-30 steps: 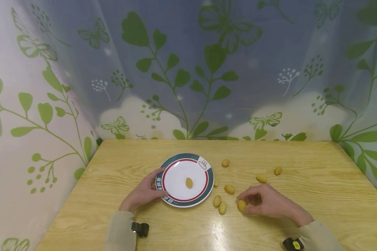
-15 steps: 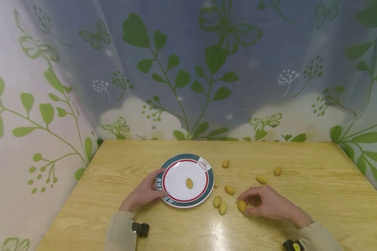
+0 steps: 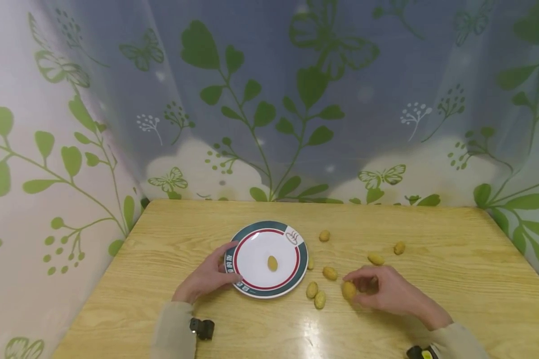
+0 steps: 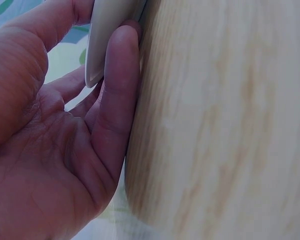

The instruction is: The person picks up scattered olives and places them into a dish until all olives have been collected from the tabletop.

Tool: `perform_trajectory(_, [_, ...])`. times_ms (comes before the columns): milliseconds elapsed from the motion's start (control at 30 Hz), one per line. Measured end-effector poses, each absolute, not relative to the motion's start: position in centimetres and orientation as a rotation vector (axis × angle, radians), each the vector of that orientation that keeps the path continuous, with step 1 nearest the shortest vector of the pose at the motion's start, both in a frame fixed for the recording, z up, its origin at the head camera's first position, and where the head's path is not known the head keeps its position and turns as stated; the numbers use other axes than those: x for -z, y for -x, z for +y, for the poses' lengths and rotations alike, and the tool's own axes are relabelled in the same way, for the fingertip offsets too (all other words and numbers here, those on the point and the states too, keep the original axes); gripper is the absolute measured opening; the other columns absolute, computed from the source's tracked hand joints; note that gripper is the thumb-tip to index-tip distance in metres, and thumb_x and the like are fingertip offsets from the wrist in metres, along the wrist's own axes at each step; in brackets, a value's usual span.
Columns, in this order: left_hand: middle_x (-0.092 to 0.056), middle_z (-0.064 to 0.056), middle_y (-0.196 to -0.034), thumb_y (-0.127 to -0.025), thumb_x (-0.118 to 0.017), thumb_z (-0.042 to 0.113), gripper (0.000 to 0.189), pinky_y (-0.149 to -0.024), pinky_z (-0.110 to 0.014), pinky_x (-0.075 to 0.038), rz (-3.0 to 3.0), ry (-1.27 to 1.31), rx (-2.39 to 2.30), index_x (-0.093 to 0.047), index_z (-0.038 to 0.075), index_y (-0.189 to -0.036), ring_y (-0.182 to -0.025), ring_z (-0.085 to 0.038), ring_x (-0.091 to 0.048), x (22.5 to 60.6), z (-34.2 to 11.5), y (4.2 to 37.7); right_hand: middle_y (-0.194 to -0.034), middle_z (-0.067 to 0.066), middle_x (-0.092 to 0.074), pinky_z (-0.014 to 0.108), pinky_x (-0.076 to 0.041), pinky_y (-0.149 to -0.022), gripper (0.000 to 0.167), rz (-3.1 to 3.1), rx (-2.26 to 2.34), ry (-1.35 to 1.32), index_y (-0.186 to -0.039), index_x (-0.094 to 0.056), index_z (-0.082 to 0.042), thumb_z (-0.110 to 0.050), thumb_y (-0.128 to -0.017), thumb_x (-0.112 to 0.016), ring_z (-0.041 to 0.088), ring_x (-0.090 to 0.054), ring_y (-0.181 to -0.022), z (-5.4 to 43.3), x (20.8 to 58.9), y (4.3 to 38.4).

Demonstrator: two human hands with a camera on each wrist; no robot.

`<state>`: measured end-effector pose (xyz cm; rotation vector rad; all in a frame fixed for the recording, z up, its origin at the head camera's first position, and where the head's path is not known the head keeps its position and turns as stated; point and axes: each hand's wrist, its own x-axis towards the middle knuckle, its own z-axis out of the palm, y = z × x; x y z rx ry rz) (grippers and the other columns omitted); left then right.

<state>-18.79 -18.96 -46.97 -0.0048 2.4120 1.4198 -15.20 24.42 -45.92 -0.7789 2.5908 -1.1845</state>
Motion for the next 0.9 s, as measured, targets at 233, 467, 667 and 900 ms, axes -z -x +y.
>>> perform_trajectory(233, [-0.047,-0.014,-0.154,-0.082,-0.087,0.018,0.088,-0.096,-0.041,-0.056,2.426,0.031,-1.394,-0.040,0.026,-0.157,-0.114,-0.027,-0.061,47.2,-19.0,18.9,-0.097,-0.005,-0.072,0.023,-0.051,-0.066,0.035,2.704,1.239,0.820,-0.119,-0.074,-0.012,-0.015,-0.085,-0.082,0.002,-0.061,-0.085,24.2,46.0,15.2])
perform_trajectory(467, [-0.053,-0.016,-0.146,-0.082,-0.086,0.015,0.089,-0.082,-0.031,-0.055,2.400,0.037,-1.418,-0.039,0.025,-0.157,-0.104,-0.023,-0.063,47.3,-19.0,18.9,-0.101,-0.006,-0.074,0.023,-0.051,-0.065,0.033,2.747,1.294,0.755,-0.118,-0.075,-0.015,-0.015,-0.086,-0.081,0.001,-0.062,-0.086,23.4,45.9,15.5])
perform_trajectory(667, [-0.050,-0.016,-0.151,-0.082,-0.087,0.017,0.089,-0.089,-0.036,-0.057,2.410,0.037,-1.408,-0.039,0.026,-0.157,-0.109,-0.024,-0.063,47.3,-19.0,18.9,-0.102,-0.005,-0.075,0.024,-0.053,-0.067,0.032,2.805,1.293,0.771,-0.117,-0.076,-0.018,-0.017,-0.086,-0.082,0.004,-0.065,-0.086,22.5,45.9,15.8])
perform_trajectory(900, [-0.045,-0.016,-0.155,-0.083,-0.086,0.015,0.089,-0.082,-0.032,-0.056,2.377,0.023,-1.447,-0.038,0.025,-0.158,-0.110,-0.024,-0.062,47.2,-19.0,18.9,-0.105,-0.003,-0.076,0.026,-0.056,-0.071,0.035,2.778,1.334,0.780,-0.118,-0.076,-0.017,-0.016,-0.084,-0.083,0.005,-0.065,-0.088,21.5,45.4,16.3])
